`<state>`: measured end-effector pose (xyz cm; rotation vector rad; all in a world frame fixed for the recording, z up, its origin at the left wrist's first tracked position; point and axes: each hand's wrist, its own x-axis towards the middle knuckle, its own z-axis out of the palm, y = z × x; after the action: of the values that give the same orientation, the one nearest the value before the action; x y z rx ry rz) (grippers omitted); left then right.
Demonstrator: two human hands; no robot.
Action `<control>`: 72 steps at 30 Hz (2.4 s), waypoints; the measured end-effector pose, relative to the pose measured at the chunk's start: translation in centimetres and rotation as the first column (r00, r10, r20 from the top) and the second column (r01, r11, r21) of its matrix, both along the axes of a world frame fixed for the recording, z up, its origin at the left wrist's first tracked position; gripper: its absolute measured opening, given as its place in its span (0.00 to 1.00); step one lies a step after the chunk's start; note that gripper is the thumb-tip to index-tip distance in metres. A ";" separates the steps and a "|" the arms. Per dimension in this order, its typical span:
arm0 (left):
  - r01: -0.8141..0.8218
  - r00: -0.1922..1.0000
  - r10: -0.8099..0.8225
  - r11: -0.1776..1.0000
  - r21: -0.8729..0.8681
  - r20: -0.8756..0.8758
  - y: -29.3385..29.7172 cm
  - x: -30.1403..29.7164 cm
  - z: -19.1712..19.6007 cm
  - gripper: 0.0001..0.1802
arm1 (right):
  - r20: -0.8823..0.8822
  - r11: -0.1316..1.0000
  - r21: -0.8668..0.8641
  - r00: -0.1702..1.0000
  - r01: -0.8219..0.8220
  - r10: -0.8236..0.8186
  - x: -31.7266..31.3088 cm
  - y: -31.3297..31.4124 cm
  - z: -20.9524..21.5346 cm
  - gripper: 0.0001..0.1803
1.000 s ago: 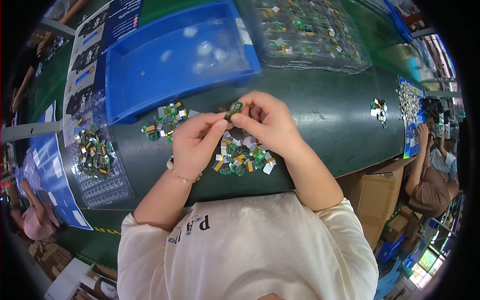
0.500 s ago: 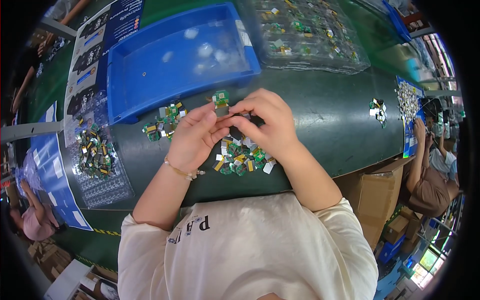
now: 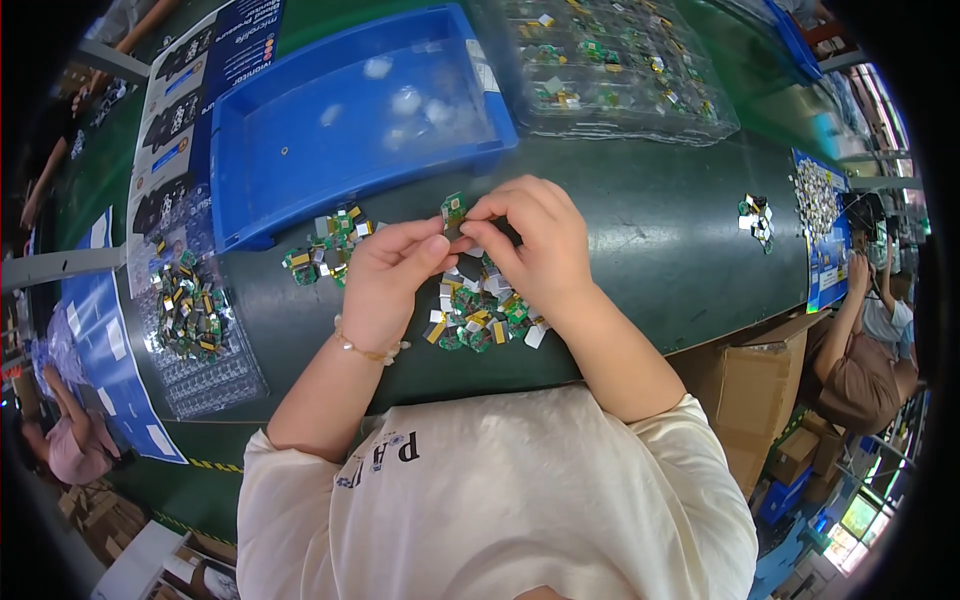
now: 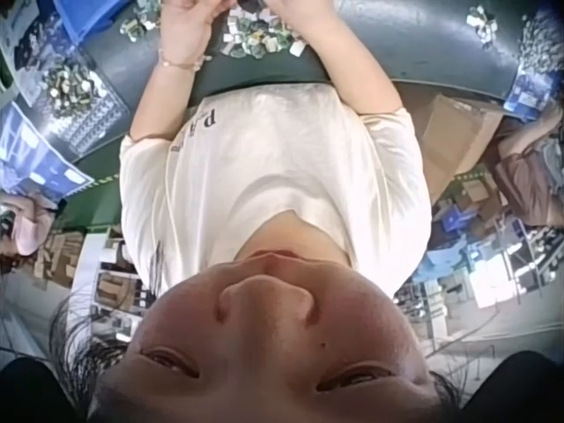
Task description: Assembling small electronic components on a production line by hand.
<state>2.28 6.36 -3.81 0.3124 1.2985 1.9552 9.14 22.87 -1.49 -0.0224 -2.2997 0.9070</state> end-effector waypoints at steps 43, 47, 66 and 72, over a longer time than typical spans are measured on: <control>-0.003 1.000 0.004 1.000 -0.015 0.018 1.3 0.2 0.6 0.15 | 0.531 0.993 0.115 0.843 0.026 -0.084 0.7 2.9 -1.2 0.05; -0.023 0.999 0.024 1.000 -0.017 0.047 1.1 0.0 0.2 0.15 | 0.541 0.986 0.154 0.829 0.066 -0.140 0.6 2.5 -1.5 0.06; -0.107 0.983 0.080 0.981 0.160 0.165 -0.7 -1.4 -0.4 0.11 | 0.596 0.990 0.062 0.791 0.129 -0.140 0.0 2.6 -0.1 0.12; -0.337 0.909 0.299 0.937 -0.089 -0.291 -1.4 -1.0 4.2 0.04 | 0.369 0.991 0.067 0.925 -0.118 0.085 0.3 3.2 -0.9 0.09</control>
<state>1.29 4.93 0.41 0.3274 1.7491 2.1320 9.48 26.07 -2.39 -0.0364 -2.7087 0.9133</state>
